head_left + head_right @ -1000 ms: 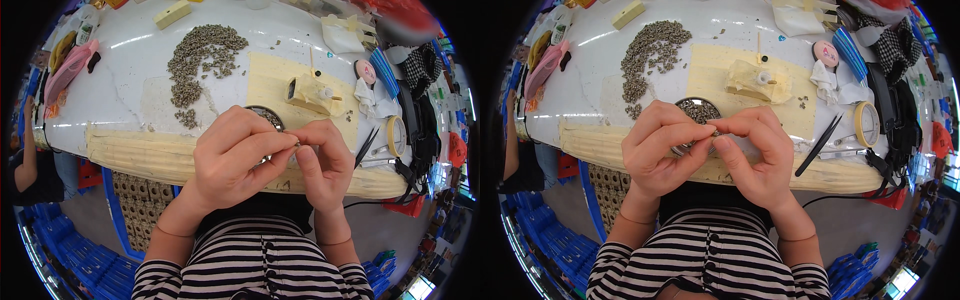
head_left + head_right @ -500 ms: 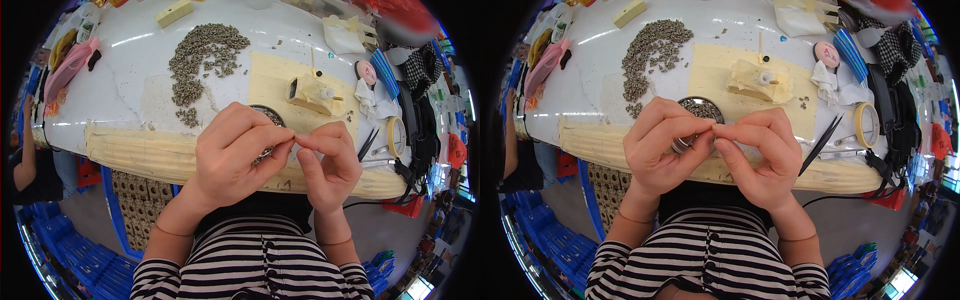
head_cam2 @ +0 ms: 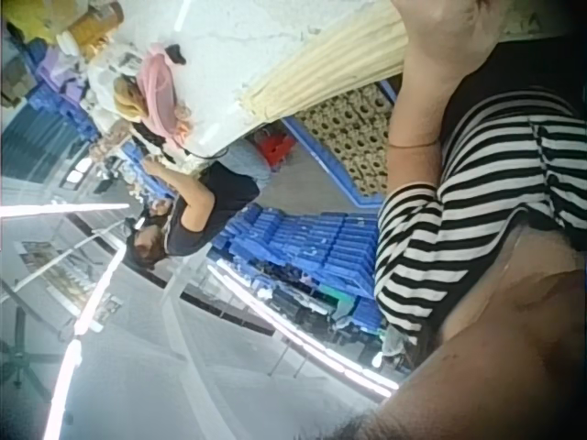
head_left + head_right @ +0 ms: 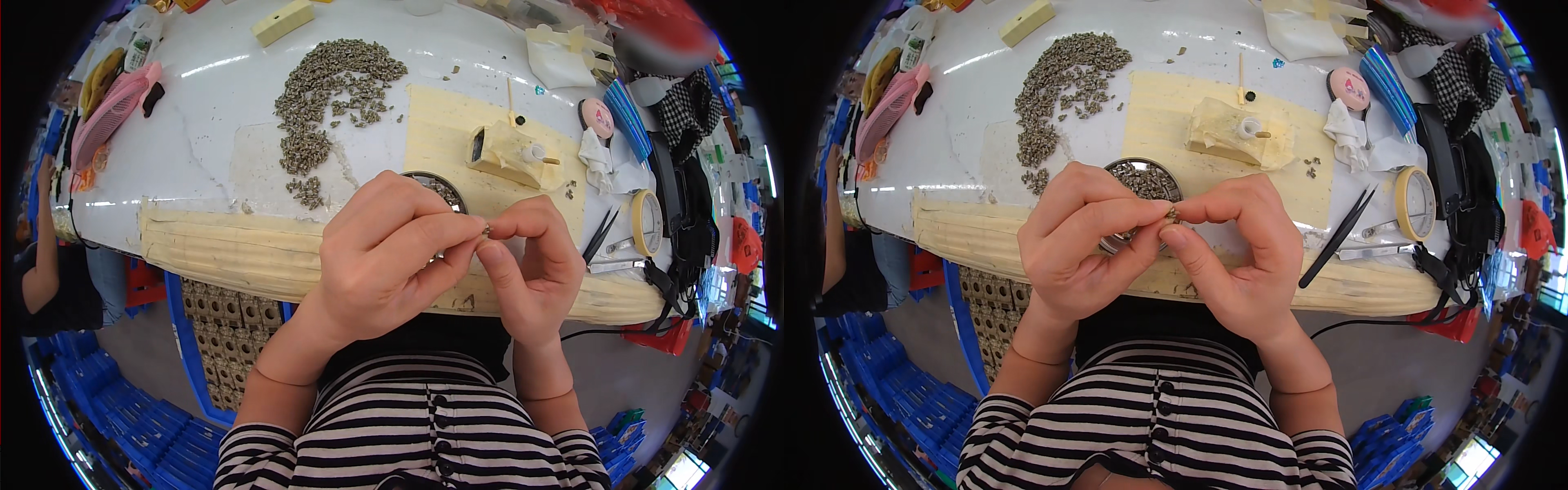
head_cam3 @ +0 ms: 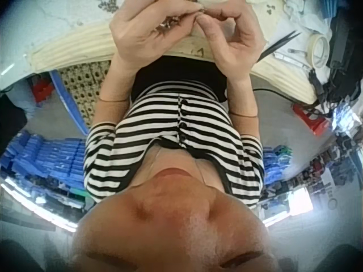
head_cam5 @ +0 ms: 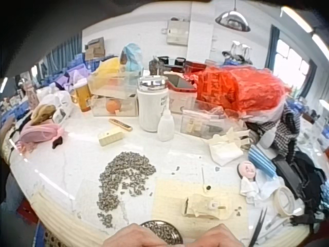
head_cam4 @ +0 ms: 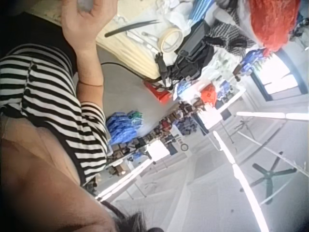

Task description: The person picks up a small metal piece from a dish and joins it to a thin metal wire, سپس placing the combined part onto a small wooden block.

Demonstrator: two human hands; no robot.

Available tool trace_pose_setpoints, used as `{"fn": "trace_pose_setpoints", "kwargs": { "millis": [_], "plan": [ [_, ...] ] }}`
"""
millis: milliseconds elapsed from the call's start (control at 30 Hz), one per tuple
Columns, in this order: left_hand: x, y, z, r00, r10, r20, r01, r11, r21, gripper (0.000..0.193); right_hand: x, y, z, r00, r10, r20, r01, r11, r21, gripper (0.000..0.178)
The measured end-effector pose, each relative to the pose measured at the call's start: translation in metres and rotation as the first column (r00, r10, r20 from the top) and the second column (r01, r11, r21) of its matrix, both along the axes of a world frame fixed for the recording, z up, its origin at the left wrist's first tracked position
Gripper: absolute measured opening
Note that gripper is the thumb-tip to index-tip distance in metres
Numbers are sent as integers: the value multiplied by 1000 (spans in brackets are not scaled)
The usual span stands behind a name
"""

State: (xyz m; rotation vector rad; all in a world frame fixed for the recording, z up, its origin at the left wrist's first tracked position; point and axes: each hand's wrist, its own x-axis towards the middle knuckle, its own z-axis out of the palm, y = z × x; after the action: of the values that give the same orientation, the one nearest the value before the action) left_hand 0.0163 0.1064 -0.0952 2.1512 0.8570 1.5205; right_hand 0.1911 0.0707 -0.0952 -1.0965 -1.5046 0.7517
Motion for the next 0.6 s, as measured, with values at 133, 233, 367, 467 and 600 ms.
{"fn": "trace_pose_setpoints", "kwargs": {
  "millis": [133, 233, 367, 467, 600],
  "plan": [
    [1, 0, -3, 1000, 21, 0, -21, 1000, 5, 28, 0, -1, 1, 997, -39, 63, 32, 994, 104, 18],
    [1, 1, -3, 1000, 22, 5, -22, 1000, 8, 27, 0, -1, 0, 994, -60, 87, 49, 991, 121, 18],
    [-1, 0, 0, 1000, -2, 7, 2, 1000, -8, 28, -1, 0, 0, 996, -61, 70, 57, 997, 60, 17],
    [-2, 1, -1, 999, -38, 24, 38, 999, -7, 29, -3, 2, -1, 1000, 10, 29, -11, 1000, 10, 15],
    [-2, 0, -1, 999, -49, 4, 49, 999, -9, 30, -2, 0, -1, 999, 34, -37, -36, 997, -67, 14]
  ]
}}
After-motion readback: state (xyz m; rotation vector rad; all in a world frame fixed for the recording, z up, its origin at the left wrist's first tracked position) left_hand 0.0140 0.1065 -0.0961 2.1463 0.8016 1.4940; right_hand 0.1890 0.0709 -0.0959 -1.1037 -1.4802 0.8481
